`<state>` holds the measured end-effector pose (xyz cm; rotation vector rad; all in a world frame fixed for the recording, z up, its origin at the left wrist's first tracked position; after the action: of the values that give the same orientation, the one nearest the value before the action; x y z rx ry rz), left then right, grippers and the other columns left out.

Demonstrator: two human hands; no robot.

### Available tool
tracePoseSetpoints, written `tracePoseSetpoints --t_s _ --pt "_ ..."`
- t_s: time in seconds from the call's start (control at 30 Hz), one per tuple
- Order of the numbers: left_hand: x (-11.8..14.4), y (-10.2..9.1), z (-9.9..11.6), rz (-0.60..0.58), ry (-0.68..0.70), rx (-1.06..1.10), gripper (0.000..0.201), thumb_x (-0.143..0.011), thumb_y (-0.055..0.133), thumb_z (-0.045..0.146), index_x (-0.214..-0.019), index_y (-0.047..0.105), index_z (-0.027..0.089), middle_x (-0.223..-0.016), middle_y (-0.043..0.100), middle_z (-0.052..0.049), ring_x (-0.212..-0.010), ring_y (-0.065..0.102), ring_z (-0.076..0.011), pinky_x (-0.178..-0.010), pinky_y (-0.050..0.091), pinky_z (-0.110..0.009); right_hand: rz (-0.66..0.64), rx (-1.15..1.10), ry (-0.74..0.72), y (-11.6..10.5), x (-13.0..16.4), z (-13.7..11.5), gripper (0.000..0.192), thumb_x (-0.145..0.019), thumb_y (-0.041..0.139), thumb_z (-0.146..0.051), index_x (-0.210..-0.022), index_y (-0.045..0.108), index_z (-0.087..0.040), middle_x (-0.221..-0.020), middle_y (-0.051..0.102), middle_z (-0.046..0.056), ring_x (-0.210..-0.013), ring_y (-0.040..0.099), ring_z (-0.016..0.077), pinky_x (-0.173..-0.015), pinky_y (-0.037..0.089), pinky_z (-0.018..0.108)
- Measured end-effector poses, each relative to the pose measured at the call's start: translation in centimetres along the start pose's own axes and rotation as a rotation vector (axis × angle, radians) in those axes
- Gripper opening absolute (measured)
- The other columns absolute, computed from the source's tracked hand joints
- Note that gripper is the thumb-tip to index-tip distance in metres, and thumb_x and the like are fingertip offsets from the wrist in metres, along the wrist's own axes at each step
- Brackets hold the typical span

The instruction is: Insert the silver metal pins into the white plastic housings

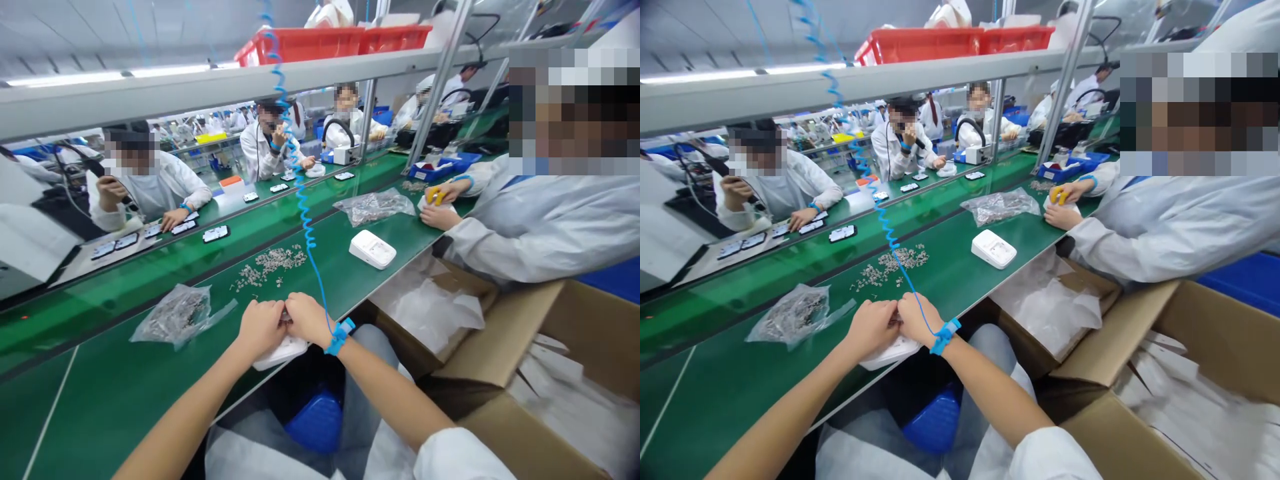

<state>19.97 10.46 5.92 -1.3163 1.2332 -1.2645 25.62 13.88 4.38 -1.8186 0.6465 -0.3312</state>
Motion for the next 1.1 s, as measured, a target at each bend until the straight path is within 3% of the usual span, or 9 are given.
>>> tracePoseSetpoints --t_s 0.33,0.5,0.67,0.77,0.87,0.97,1.03,1.1 --pt "0.6 -0.6 -0.2 -0.052 -0.023 -0.009 0.005 -0.087 0.058 0.025 -0.09 0.062 0.023 -0.097 0.075 -0.006 -0.097 0.07 -0.027 -0.076 0.04 -0.037 0.01 -0.06 -0.043 -0.5 0.2 0.6 0.012 -0.088 0.061 -0.013 -0.092 0.073 -0.012 -0.101 0.07 0.014 -0.096 0.068 0.0248 -0.079 0.048 0.032" --pt "1.1 -0.4 -0.2 -0.089 -0.036 0.018 0.008 -0.089 0.057 0.024 -0.091 0.064 0.022 -0.096 0.073 -0.007 -0.098 0.068 -0.0268 -0.079 0.041 -0.037 -0.023 -0.142 -0.093 -0.4 1.3 0.8 0.012 -0.088 0.064 -0.019 -0.093 0.072 -0.013 -0.103 0.067 0.011 -0.102 0.062 0.0231 -0.089 0.046 0.031" --pt "0.9 0.6 -0.1 -0.112 -0.053 0.046 0.017 -0.096 0.05 0.026 -0.097 0.065 0.02 -0.101 0.071 -0.01 -0.105 0.065 -0.029 -0.084 0.04 -0.04 0.087 -0.25 -0.131 -0.2 1.4 1.2 0.01 -0.086 0.062 -0.013 -0.091 0.07 -0.011 -0.099 0.064 0.011 -0.098 0.059 0.0235 -0.089 0.045 0.034" --pt "1.2 0.6 -0.3 -0.121 -0.06 0.058 0.016 -0.096 0.053 0.027 -0.1 0.067 0.021 -0.098 0.071 -0.008 -0.102 0.065 -0.0273 -0.08 0.04 -0.038 0.14 -0.41 -0.224 -0.6 1.9 2.3 0.009 -0.087 0.067 -0.021 -0.093 0.069 -0.014 -0.093 0.064 0.007 -0.092 0.059 0.0213 -0.084 0.047 0.033" --pt "3.8 0.6 -2.0 -0.102 -0.08 0.039 0.021 -0.098 0.05 0.029 -0.104 0.069 0.021 -0.102 0.071 -0.009 -0.103 0.065 -0.0278 -0.081 0.041 -0.038 0.414 -0.436 -0.157 -3.7 3.3 8.0 0.02 -0.091 0.067 -0.034 -0.102 0.067 -0.017 -0.098 0.066 0.009 -0.092 0.061 0.0228 -0.083 0.049 0.036" --pt "9.5 1.1 -7.3 -0.068 -0.218 0.006 0.028 -0.1 0.046 0.034 -0.11 0.07 0.021 -0.106 0.072 -0.01 -0.103 0.066 -0.0289 -0.081 0.044 -0.039 0.761 -0.116 0.252 -7.6 6.2 17.8 0.028 -0.094 0.061 -0.038 -0.109 0.066 -0.015 -0.107 0.066 0.019 -0.106 0.058 0.0329 -0.093 0.046 0.048" --pt "14.5 1.7 -12.5 -0.059 -0.366 0.034 0.03 -0.099 0.047 0.039 -0.108 0.07 0.022 -0.102 0.073 -0.01 -0.095 0.068 -0.0285 -0.08 0.047 -0.038 0.781 0.091 0.473 -8.7 7.5 23.1 0.046 -0.091 0.065 -0.049 -0.119 0.066 -0.013 -0.123 0.063 0.028 -0.118 0.053 0.0404 -0.098 0.041 0.052" --pt "19.3 2.1 -17.4 -0.046 -0.448 0.089 0.032 -0.098 0.048 0.046 -0.108 0.069 0.025 -0.095 0.074 -0.006 -0.089 0.068 -0.0263 -0.081 0.05 -0.036 0.696 0.191 0.555 -8.6 7.8 26.2 0.055 -0.088 0.068 -0.055 -0.12 0.066 -0.009 -0.126 0.062 0.032 -0.118 0.054 0.0428 -0.096 0.042 0.051"
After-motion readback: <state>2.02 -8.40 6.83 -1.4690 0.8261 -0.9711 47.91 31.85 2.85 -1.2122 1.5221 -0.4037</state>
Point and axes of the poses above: each hand's wrist, its own x-axis away from the middle knuckle, its own y-axis out of the palm, z = x × y, the point moved 9 cm from there along -x, towards the middle knuckle
